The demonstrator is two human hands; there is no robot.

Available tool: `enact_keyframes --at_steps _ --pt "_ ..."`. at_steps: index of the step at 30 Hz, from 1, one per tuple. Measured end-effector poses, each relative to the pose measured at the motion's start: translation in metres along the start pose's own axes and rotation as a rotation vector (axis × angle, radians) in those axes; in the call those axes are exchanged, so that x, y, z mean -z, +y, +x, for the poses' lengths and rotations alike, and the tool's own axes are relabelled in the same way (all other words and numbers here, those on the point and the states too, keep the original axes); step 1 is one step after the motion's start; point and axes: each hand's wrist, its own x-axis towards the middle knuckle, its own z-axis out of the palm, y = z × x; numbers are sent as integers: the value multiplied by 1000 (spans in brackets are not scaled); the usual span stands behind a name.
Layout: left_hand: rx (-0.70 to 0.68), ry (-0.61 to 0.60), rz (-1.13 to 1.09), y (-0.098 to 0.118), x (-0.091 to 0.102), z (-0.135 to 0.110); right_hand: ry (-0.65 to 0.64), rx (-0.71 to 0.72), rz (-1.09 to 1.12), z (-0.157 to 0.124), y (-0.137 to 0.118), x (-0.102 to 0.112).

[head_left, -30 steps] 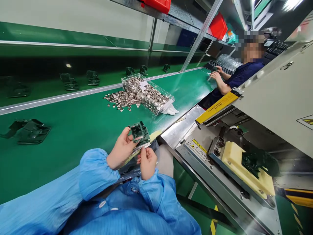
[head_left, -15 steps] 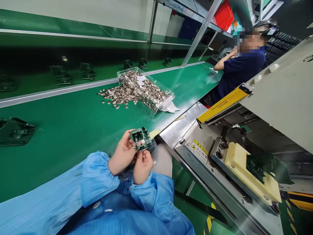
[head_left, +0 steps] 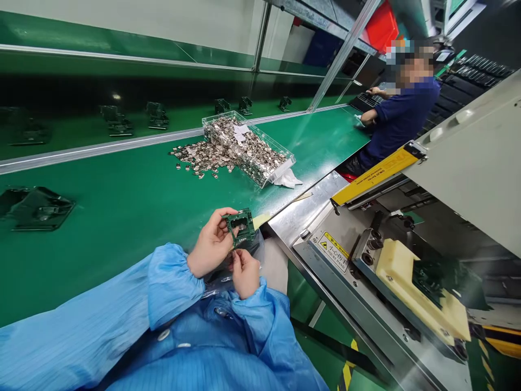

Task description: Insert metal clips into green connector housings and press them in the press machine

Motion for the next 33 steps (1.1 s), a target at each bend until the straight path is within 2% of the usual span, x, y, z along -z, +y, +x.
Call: enact_keyframes --at_steps 3,7,10,12,14,17,19,22,25,33 --pt "1 71 -10 4 6 7 -42 -40 -3 10 8 11" --pt "178 83 -119 17 24 -6 -58 -67 27 11 -1 25" --pt "274 58 -141 23 40 -29 -84 -81 96 3 -25 39" --pt "265 78 -140 23 47 -43 -122 -85 178 -3 -49 47" --pt "229 97 -129 20 50 -51 -140 -25 223 -6 -74 49" --pt "177 78 -102 14 51 -55 -77 144 211 -4 -104 39" --pt "158 51 -86 11 51 -56 -28 204 220 -2 -115 26" --pt "135 23 -69 11 51 -57 8 201 206 1 -119 7" --pt "103 20 -41 12 52 -58 33 195 144 1 -117 -3" --pt "21 -54 95 17 54 -63 7 157 179 0 -117 -1"
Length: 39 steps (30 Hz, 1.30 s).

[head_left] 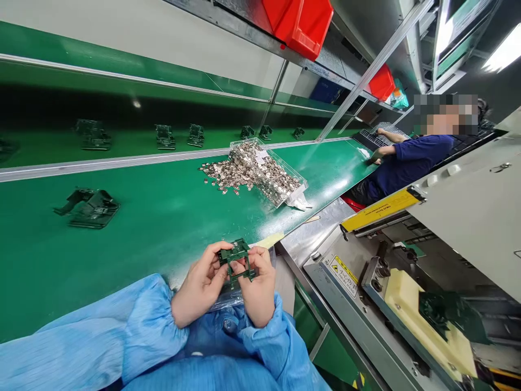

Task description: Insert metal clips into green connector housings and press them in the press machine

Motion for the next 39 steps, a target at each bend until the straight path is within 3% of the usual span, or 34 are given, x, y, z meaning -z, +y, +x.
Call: enact_keyframes --at_steps 7,11,14,17,19,21,24,26,27,29,31,34,37,39 --pt "-30 -56 -54 10 0 2 -66 -152 347 -4 9 9" --pt "79 -111 -128 24 -5 4 -209 -18 262 -8 1 39" --pt "112 -267 4 41 -15 4 -243 171 58 -17 -15 73" --pt "74 -593 123 67 -36 19 -151 287 -73 -35 -33 123" --pt "46 -870 142 87 -63 41 -75 312 -106 -55 -40 167" --pt "-45 -1029 186 106 -107 65 125 319 -98 -82 -42 216" --pt "-305 -974 295 126 -194 90 818 372 -65 -120 -37 287" --pt "-436 -911 362 130 -253 99 1137 369 -93 -132 -32 324" --pt "-448 -905 372 129 -278 102 1203 341 -120 -133 -31 338" --pt "-430 -913 368 126 -318 105 1200 270 -184 -128 -29 357" --pt "-407 -907 337 123 -337 107 1138 228 -238 -115 -30 367" --pt "-412 -820 283 124 -322 104 986 206 -341 -89 -36 372" --pt "-331 -729 176 123 -270 91 768 162 -510 -63 -40 373" --pt "-203 -736 108 111 -230 77 578 113 -564 -48 -41 375"
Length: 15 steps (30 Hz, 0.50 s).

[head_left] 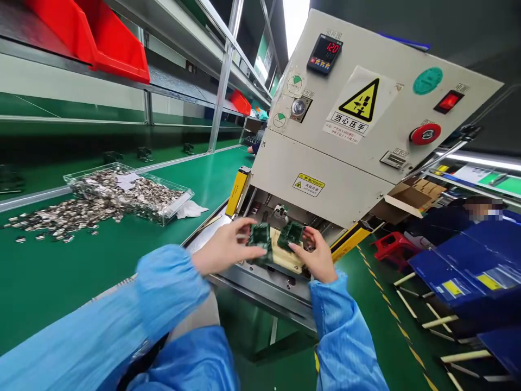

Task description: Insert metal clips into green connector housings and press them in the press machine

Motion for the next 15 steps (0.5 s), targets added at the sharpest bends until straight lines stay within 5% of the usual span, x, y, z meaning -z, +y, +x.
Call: enact_keyframes --at_steps 3,5,10,12,15 --pt "174 -13 -70 -32 15 -50 -217 -21 41 13 3 -8" --pt "232 35 -68 -58 17 -69 -214 -42 36 14 5 -10" --pt "208 140 -17 -95 10 -64 101 -31 -226 -36 17 13" --pt "216 143 30 -97 10 -58 311 -170 -339 -74 27 31" --pt "216 102 104 -95 14 -53 281 -248 -370 -113 47 45"
